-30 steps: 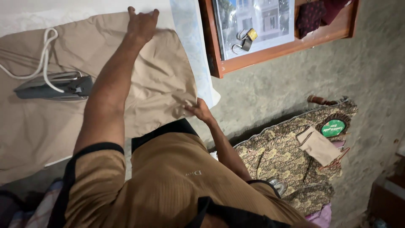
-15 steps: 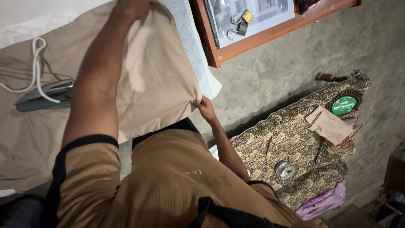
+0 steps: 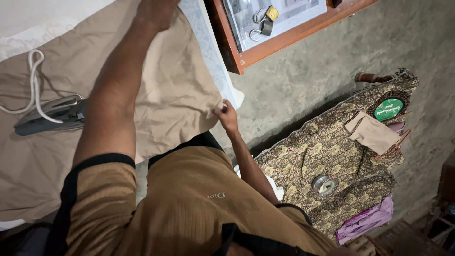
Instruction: Iron and fold a tan shirt on an ironing board.
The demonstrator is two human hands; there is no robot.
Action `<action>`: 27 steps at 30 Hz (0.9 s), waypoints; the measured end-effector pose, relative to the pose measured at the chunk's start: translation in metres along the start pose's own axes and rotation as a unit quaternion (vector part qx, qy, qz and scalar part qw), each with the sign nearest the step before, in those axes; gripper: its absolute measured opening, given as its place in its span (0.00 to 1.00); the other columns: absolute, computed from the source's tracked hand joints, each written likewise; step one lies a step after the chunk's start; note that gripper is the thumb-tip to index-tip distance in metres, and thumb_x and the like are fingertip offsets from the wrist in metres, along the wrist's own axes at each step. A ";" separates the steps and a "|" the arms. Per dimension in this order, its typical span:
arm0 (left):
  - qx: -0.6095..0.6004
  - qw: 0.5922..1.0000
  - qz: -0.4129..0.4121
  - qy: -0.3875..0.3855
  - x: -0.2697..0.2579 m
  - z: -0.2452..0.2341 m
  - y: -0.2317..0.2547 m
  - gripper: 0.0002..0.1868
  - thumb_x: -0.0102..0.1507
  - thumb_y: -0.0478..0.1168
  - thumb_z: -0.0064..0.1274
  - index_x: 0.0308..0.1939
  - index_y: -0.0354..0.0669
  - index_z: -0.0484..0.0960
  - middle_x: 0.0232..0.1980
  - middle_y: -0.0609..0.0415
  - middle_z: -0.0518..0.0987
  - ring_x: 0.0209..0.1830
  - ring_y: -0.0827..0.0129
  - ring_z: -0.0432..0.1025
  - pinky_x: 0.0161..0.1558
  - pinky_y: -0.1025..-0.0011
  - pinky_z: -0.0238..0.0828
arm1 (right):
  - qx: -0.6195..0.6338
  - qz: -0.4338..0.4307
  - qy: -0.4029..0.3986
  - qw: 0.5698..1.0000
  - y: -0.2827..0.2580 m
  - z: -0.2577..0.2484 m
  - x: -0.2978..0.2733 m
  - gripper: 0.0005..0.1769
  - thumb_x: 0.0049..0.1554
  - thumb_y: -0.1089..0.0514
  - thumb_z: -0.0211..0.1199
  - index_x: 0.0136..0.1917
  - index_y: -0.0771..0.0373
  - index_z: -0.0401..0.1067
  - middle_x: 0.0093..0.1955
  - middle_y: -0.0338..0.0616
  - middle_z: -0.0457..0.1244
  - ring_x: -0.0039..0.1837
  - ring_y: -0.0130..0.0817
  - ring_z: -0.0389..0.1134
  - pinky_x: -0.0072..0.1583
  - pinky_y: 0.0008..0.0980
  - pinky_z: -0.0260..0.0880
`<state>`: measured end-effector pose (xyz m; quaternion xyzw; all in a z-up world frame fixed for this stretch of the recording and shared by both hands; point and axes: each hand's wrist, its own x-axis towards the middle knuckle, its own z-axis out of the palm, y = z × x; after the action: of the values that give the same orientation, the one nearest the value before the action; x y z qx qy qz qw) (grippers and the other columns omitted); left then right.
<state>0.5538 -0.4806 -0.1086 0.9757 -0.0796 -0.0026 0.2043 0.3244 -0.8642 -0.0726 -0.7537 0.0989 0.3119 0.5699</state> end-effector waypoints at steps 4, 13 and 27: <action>0.020 0.996 0.085 -0.021 0.005 -0.019 0.023 0.14 0.65 0.42 0.58 0.50 0.36 0.83 0.46 0.36 0.82 0.48 0.42 0.77 0.44 0.49 0.73 | 0.039 0.047 0.089 0.994 -0.034 0.003 0.022 0.21 0.53 0.60 0.72 0.57 0.66 0.69 0.39 0.41 0.69 0.39 0.26 0.67 0.41 0.28 0.66; 0.069 0.986 0.121 -0.093 0.015 -0.031 0.034 0.11 0.55 0.45 0.62 0.37 0.43 0.87 0.49 0.40 0.82 0.54 0.46 0.76 0.50 0.52 0.72 | -0.006 -0.021 -0.029 0.999 -0.026 -0.006 0.064 0.18 0.48 0.60 0.71 0.52 0.66 0.78 0.44 0.38 0.73 0.44 0.23 0.72 0.48 0.25 0.72; 0.239 0.956 0.041 0.166 -0.037 -0.029 0.071 0.19 0.64 0.32 0.51 0.59 0.40 0.75 0.56 0.46 0.77 0.57 0.55 0.71 0.61 0.53 0.61 | -0.170 -0.051 0.119 0.977 -0.045 -0.011 0.034 0.13 0.55 0.55 0.70 0.44 0.68 0.74 0.38 0.45 0.69 0.40 0.33 0.69 0.46 0.35 0.70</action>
<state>0.5077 -0.5273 -0.0552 0.9787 -0.0828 0.1864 -0.0243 0.3774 -0.8523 -0.0545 -0.8753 0.0730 0.2031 0.4327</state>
